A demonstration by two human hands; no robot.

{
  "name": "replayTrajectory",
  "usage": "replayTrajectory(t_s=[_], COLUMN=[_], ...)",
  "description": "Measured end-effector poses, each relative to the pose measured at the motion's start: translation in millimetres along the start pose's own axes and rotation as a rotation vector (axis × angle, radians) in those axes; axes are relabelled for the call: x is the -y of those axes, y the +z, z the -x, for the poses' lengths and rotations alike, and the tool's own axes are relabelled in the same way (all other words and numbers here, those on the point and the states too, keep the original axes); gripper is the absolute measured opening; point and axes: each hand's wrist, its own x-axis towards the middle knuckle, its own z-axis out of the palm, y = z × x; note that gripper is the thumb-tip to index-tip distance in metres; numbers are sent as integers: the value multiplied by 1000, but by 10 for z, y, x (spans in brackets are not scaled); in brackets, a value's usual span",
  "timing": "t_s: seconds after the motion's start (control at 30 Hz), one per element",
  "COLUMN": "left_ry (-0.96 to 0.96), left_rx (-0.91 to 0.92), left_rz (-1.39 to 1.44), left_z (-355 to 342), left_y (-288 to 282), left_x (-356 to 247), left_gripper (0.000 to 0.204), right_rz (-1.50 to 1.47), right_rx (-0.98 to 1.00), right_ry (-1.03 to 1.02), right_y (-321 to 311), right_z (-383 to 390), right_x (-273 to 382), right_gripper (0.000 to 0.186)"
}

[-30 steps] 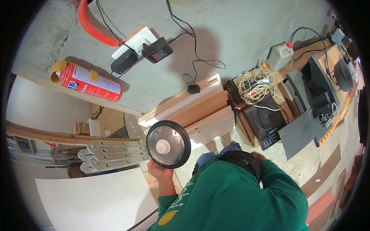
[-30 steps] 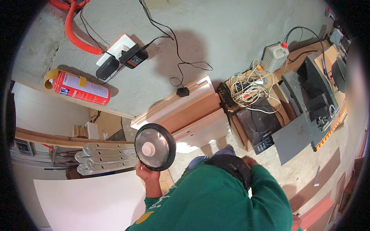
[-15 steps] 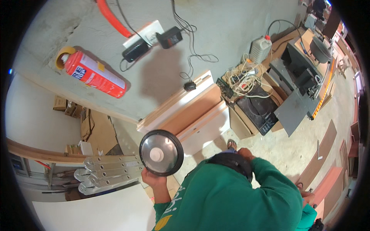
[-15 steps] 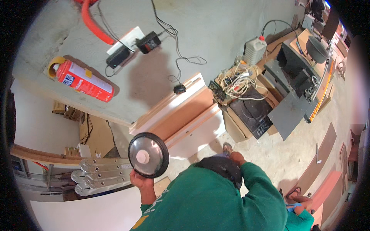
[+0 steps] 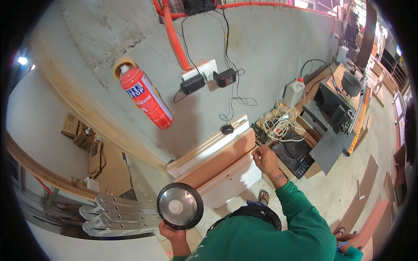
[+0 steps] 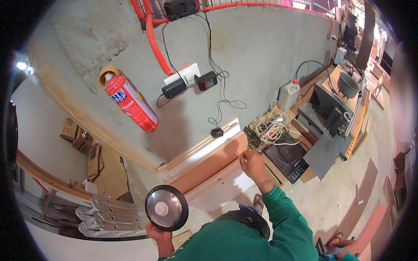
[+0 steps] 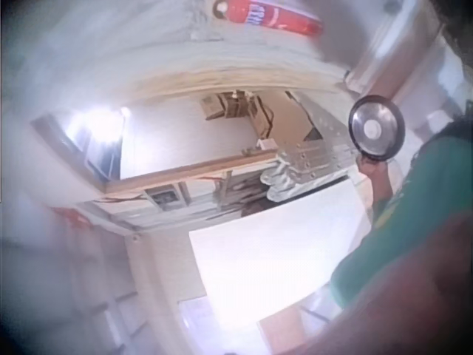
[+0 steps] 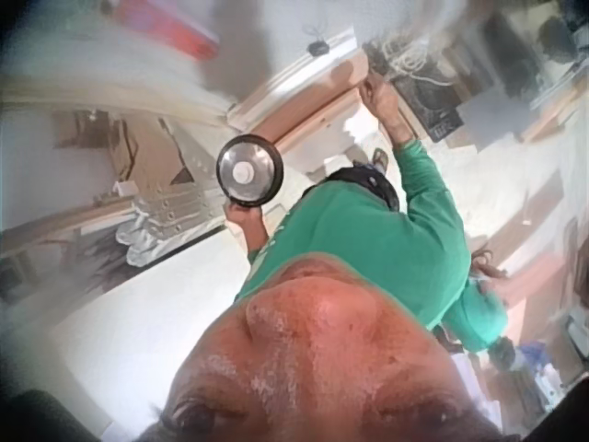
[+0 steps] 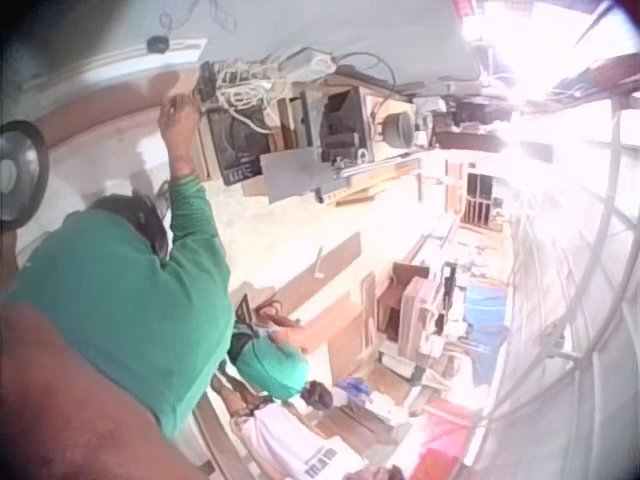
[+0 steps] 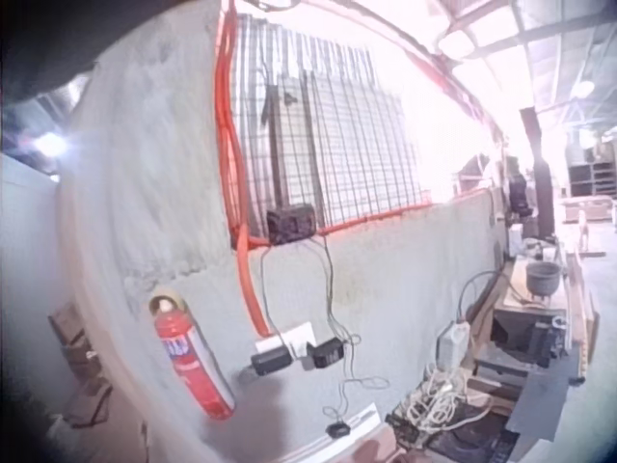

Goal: The person washes a small pot in a sink, places a lid on it, and then walks to a wall station to plug in several power adapters and manage cords.

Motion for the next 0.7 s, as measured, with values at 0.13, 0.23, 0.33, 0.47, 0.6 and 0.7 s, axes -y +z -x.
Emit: replayTrajectory(t_s=[0.13,0.23,0.33,0.47,0.6,0.7], left_ry=[8,22,5,44,57,48], left_rx=[-12,-35,-18,-36,-2,-31], left_rz=[63,106,121,112,126,149], left_z=[-16,12,102,83,118,134], left_y=[-131,-128,-31,-27,18,-6], left_x=[24,36,62,90,129,156], left_gripper=[55,53,51,50,49,48], right_rz=[-13,94,157,281,421,476], right_rx=[-171,-498,-571,-544,-475,-494], right_ry=[-102,-408,-527,-685,-772,-829], right_y=[-407,-644,-823,-793,-738,-669], right_z=[-713,-1103,-1416,-1830,-2096,-2240], right_x=[596,968,1288,1452,1501,1411], right_gripper=[7,28,42,56,62,61])
